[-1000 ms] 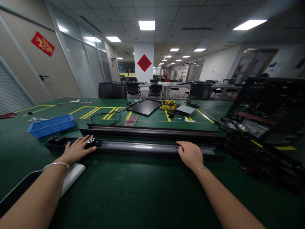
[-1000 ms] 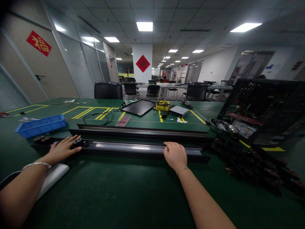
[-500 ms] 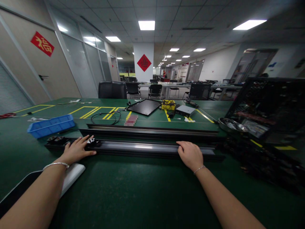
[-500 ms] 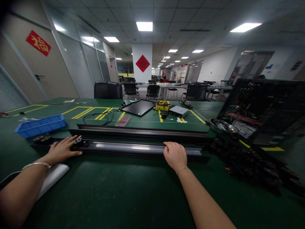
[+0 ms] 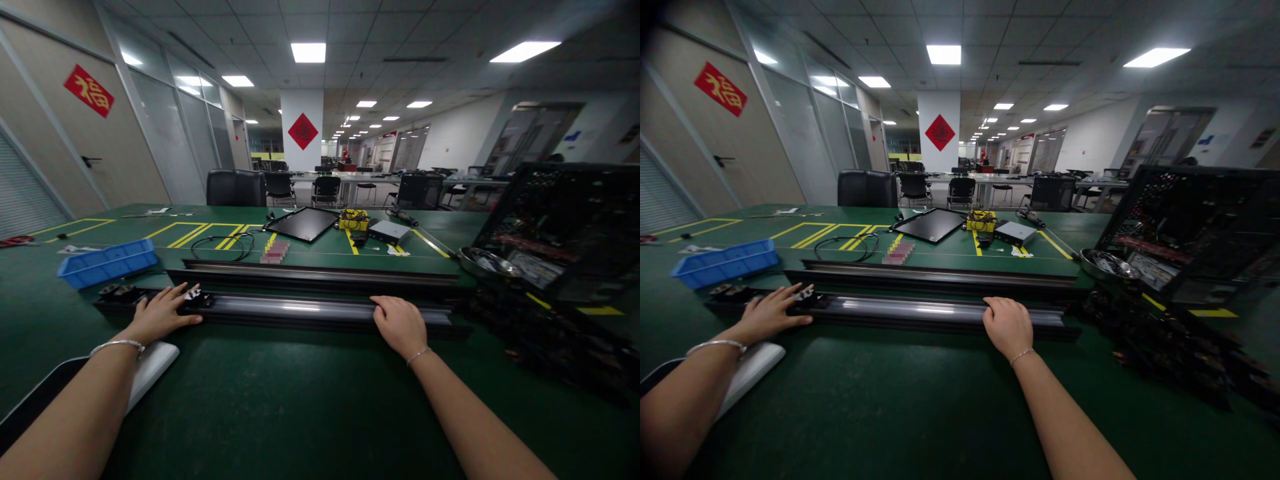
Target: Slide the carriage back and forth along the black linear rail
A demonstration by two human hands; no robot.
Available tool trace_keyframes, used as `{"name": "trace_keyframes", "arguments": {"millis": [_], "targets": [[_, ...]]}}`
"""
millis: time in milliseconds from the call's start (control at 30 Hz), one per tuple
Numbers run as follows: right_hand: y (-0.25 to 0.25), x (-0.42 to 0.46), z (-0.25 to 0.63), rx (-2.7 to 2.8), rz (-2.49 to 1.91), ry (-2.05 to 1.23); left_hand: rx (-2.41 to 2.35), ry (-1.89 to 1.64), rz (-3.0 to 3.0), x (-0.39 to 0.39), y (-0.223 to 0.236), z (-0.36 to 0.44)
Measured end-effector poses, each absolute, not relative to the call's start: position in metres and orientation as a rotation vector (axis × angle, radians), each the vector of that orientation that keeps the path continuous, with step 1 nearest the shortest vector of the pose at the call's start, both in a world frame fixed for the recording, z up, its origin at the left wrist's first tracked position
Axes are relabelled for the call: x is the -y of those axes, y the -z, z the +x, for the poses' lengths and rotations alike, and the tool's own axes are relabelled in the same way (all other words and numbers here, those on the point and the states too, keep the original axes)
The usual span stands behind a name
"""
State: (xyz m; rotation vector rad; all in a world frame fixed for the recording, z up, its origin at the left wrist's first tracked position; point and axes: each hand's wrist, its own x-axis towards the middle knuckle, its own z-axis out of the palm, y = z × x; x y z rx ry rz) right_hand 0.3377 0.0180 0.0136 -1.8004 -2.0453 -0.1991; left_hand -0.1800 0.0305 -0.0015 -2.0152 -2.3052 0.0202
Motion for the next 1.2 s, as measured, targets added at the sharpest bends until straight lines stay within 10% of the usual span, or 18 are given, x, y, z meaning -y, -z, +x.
{"name": "trace_keyframes", "arguments": {"millis": [1200], "targets": [[-0.012, -0.019, 0.338, 2.047, -1.803, 0.206, 2.305, -0.068, -2.056, -0.029, -0.001, -0.173]]}}
